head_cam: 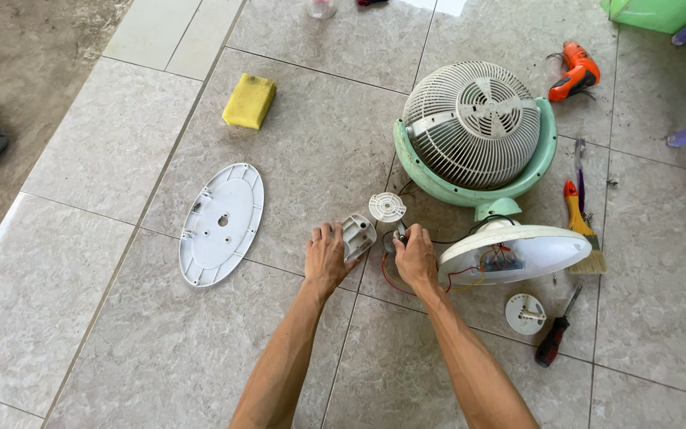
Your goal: The person is repairing a disassembled electric fan on a tiled floor. They use a screwdriver to manipulate the internal wiring and components of the fan's motor housing and base.
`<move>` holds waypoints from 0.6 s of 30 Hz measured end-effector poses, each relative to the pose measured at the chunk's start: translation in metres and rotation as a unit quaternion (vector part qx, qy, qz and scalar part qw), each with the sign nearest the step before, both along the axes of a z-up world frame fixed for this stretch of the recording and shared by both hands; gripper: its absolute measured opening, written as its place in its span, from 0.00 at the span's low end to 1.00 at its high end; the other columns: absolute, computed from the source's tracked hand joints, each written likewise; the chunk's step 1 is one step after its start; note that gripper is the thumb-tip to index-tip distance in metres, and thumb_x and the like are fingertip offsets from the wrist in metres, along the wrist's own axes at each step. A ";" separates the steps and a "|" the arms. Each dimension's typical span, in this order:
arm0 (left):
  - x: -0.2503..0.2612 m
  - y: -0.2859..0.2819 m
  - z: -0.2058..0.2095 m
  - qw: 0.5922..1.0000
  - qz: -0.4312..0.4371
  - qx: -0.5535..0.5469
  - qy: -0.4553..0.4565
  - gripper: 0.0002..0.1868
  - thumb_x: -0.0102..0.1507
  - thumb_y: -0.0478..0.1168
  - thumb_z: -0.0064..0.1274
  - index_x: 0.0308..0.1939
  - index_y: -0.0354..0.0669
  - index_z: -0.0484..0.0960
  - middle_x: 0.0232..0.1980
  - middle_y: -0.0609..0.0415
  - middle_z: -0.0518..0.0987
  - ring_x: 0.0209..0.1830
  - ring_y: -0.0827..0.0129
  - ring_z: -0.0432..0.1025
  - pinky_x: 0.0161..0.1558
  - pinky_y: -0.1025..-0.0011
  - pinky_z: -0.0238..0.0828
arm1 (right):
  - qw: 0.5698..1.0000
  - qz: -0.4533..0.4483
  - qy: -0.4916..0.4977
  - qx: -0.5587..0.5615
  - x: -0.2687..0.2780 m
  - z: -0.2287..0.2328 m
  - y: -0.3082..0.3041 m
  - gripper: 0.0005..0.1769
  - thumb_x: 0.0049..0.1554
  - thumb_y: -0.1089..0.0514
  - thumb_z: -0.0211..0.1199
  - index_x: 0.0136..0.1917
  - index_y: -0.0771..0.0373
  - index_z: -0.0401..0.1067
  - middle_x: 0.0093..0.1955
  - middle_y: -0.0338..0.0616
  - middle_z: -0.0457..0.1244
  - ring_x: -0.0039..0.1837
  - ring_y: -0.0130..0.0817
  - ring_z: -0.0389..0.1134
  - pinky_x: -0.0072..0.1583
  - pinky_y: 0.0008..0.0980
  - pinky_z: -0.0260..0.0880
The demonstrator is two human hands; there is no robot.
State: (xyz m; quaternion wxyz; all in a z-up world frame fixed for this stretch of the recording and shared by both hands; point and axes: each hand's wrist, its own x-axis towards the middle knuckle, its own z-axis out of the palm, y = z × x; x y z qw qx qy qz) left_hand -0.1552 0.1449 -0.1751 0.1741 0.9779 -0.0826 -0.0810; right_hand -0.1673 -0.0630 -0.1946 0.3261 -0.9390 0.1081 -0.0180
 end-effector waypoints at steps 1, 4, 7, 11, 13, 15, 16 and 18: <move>0.001 -0.003 0.002 1.000 0.015 0.003 0.006 0.54 0.50 0.55 0.74 0.71 0.37 0.62 0.64 0.42 0.68 0.64 0.51 0.65 0.57 0.55 0.70 | 1.000 -0.003 -0.002 0.002 0.001 -0.002 -0.001 0.17 0.58 0.56 0.67 0.51 0.68 0.65 0.50 0.56 0.63 0.50 0.53 0.68 0.51 0.49 0.68; 0.011 -0.009 0.009 0.998 0.054 0.002 0.026 0.57 0.49 0.57 0.74 0.73 0.37 0.59 0.65 0.40 0.66 0.62 0.49 0.66 0.54 0.57 0.75 | 0.999 -0.018 -0.004 0.032 0.010 -0.002 -0.004 0.18 0.57 0.55 0.69 0.50 0.67 0.65 0.50 0.55 0.65 0.47 0.49 0.70 0.49 0.47 0.68; 0.023 -0.012 0.013 0.995 0.082 -0.030 0.051 0.60 0.48 0.57 0.75 0.73 0.37 0.56 0.67 0.38 0.63 0.63 0.46 0.65 0.53 0.58 0.77 | 0.995 -0.034 0.001 0.092 0.019 0.000 -0.007 0.19 0.56 0.54 0.70 0.47 0.68 0.64 0.49 0.52 0.66 0.44 0.45 0.72 0.47 0.43 0.71; 0.041 -0.017 0.010 0.986 0.101 -0.091 0.093 0.65 0.46 0.55 0.77 0.74 0.36 0.51 0.68 0.33 0.59 0.66 0.40 0.63 0.55 0.58 0.77 | 0.983 -0.055 0.046 0.170 0.027 0.008 -0.010 0.16 0.58 0.54 0.68 0.47 0.65 0.64 0.47 0.47 0.68 0.45 0.36 0.75 0.46 0.37 0.74; 0.046 -0.018 0.006 0.984 0.093 -0.114 0.100 0.66 0.46 0.53 0.78 0.75 0.35 0.49 0.69 0.29 0.57 0.66 0.37 0.63 0.57 0.56 0.75 | 0.972 -0.062 0.069 0.215 0.030 0.012 -0.009 0.14 0.58 0.55 0.67 0.47 0.64 0.64 0.47 0.43 0.69 0.46 0.32 0.76 0.46 0.35 0.75; 0.050 -0.015 0.000 0.984 0.078 -0.138 0.077 0.66 0.45 0.50 0.79 0.75 0.35 0.49 0.69 0.26 0.56 0.65 0.33 0.63 0.60 0.54 0.72 | 0.969 -0.053 0.055 0.236 0.034 0.017 -0.011 0.14 0.58 0.57 0.67 0.46 0.65 0.64 0.48 0.42 0.68 0.45 0.33 0.76 0.46 0.34 0.74; 0.051 -0.013 -0.003 0.980 0.079 -0.165 0.080 0.64 0.46 0.48 0.78 0.75 0.37 0.50 0.70 0.26 0.55 0.64 0.33 0.64 0.60 0.53 0.72 | 0.974 -0.049 0.055 0.214 0.035 0.019 -0.012 0.14 0.57 0.57 0.68 0.46 0.65 0.65 0.48 0.42 0.68 0.45 0.33 0.76 0.47 0.35 0.73; 0.055 -0.005 -0.008 0.968 0.082 -0.219 0.087 0.61 0.47 0.44 0.75 0.76 0.41 0.51 0.73 0.28 0.55 0.63 0.32 0.66 0.60 0.52 0.73 | 0.983 -0.039 0.055 0.169 0.040 0.023 -0.016 0.14 0.57 0.58 0.70 0.46 0.65 0.66 0.47 0.43 0.69 0.45 0.33 0.75 0.48 0.35 0.72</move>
